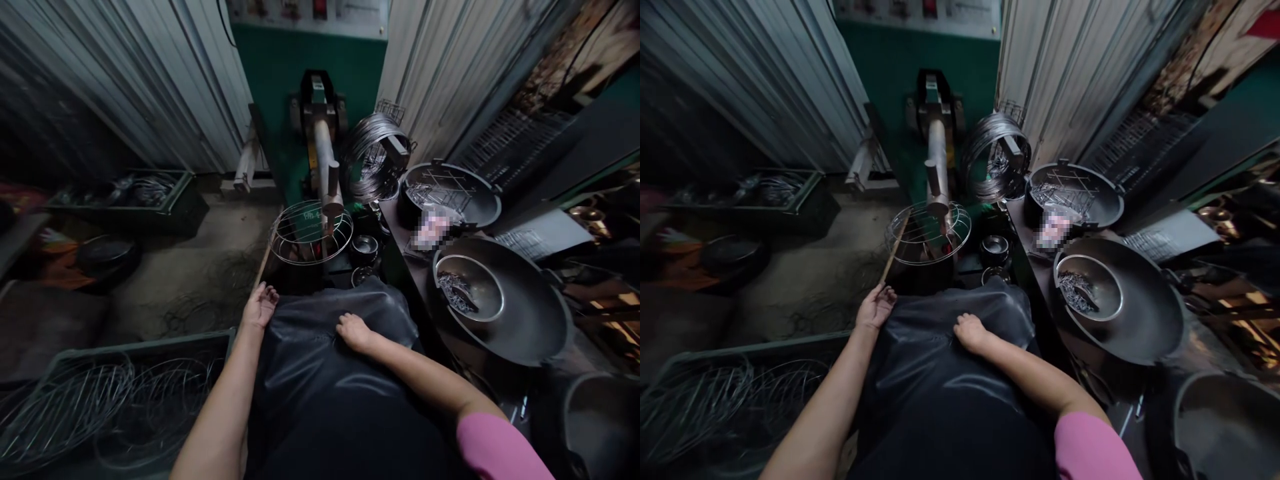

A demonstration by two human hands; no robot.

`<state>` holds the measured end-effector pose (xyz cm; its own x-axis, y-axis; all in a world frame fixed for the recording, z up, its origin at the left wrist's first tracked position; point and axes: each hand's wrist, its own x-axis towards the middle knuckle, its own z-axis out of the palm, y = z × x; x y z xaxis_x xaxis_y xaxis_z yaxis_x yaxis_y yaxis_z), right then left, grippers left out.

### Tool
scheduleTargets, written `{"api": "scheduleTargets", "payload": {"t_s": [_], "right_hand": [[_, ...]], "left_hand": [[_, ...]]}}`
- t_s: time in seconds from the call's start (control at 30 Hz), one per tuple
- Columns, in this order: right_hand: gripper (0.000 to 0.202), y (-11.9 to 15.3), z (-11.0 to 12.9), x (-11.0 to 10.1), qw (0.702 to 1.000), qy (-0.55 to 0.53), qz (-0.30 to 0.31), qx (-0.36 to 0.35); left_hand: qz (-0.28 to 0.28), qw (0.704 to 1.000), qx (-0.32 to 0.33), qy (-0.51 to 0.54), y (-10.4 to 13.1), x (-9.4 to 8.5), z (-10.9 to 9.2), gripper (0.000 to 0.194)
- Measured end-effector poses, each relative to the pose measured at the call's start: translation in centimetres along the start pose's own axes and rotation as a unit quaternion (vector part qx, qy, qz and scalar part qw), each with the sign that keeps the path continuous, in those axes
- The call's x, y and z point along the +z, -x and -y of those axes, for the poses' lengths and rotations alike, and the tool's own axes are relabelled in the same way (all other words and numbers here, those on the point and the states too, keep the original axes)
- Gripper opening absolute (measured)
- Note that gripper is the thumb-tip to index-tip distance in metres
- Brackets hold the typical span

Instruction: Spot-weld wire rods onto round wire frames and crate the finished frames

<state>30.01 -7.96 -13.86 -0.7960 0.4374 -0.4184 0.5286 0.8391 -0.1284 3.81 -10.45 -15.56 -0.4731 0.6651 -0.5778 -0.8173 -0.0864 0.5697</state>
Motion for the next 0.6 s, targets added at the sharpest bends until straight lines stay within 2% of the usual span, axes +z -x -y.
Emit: {"api": "scheduleTargets", "payload": {"t_s": [0.1,0.23,0.43,0.53,0.6], "right_hand": [[0.021,1.1,-0.4,0.1,1.0,-0.006,-0.003,0.0],[0.021,2.1,-0.7,0.6,1.0,0.013,0.005,0.008],[0.027,1.7,0.2,2.2,0.998,0.052,-0.026,-0.033],[0.03,1.1,0.7,2.6,0.999,0.048,-0.012,-0.004],[0.032,0.9,0.6,2.5,1.0,0.024,0.002,0.018]], "left_hand": [[0.0,1.0,0.007,-0.011,0.0,-0.1,0.0,0.006],[0.007,0.999,0.01,-0.029,0.2,0.9,0.3,0.016],[-0.022,0.998,0.013,-0.059,0.5,1.9,0.7,0.022],[-0.049,0.995,-0.011,-0.087,0.1,2.9,0.0,0.017],[-0.055,0.993,-0.02,-0.105,-0.5,4.2,-1.2,0.019]]}}
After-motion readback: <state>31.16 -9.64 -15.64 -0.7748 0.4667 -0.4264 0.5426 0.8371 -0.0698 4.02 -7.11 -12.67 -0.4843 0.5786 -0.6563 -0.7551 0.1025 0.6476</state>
